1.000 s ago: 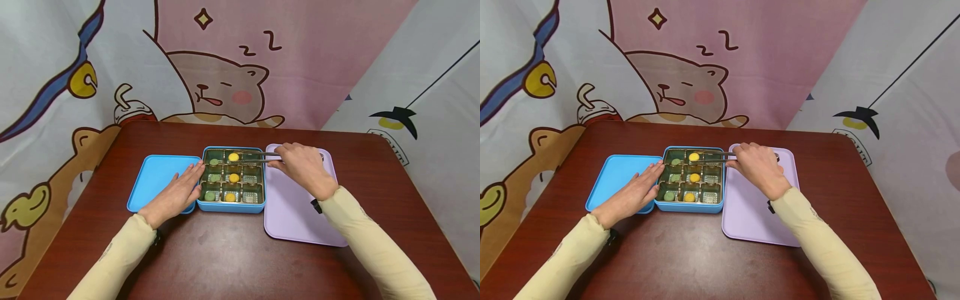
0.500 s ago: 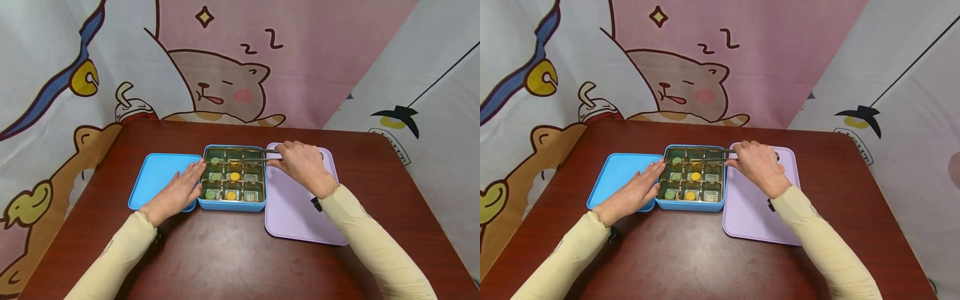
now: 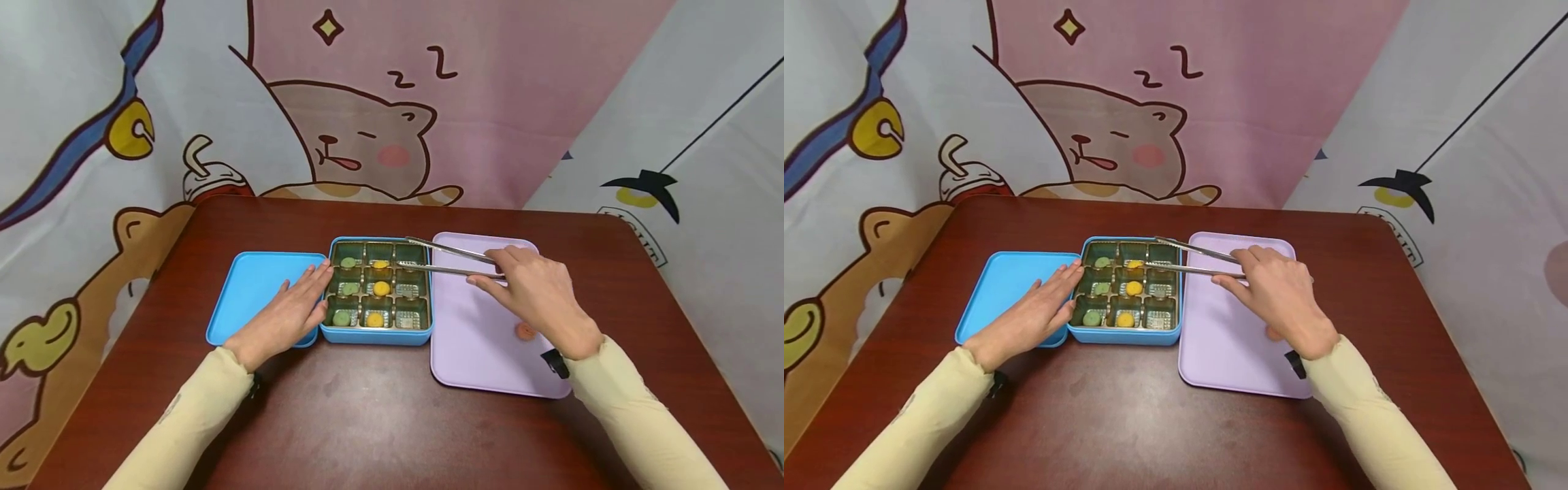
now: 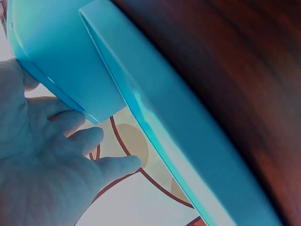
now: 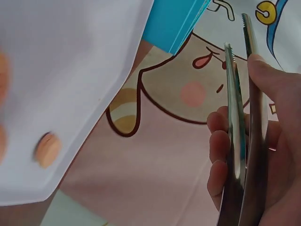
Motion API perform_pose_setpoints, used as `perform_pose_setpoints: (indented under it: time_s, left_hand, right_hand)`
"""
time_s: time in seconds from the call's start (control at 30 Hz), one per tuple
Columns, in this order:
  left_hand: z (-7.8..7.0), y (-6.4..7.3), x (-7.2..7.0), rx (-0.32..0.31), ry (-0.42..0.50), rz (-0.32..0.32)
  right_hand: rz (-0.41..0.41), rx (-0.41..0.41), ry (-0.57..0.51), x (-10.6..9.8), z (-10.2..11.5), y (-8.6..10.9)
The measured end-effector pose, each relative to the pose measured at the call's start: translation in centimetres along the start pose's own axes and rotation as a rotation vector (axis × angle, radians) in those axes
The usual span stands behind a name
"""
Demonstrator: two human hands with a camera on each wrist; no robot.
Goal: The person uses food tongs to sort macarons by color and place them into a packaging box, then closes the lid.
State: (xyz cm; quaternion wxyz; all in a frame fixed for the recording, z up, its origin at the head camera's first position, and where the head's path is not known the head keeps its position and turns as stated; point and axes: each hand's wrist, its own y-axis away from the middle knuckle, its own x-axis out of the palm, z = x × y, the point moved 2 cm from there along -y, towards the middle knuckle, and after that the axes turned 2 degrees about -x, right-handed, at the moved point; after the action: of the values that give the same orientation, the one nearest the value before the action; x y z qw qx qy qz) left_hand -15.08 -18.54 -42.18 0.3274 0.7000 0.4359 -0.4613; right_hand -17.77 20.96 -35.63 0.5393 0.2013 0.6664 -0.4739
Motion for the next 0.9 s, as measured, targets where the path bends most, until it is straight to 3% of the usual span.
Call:
perform_pose_setpoints:
  time_s: [0.23, 0.43, 0.9]
  left_hand:
    - [-0.1, 0.0, 0.1, 0.010, 0.003, -0.007]
    - [0.0, 0.0, 0.1, 0.014, 0.004, -0.008]
    - [-0.1, 0.1, 0.1, 0.022, 0.005, -0.020]
  right_hand:
    - [-0.025, 0.058, -0.020, -1.4, -1.2, 3.3]
    - [-0.015, 0.046, -0.039, -2.4, -2.7, 5.5]
    - [-0.018, 0.133, -0.044, -2.7, -6.4, 9.5]
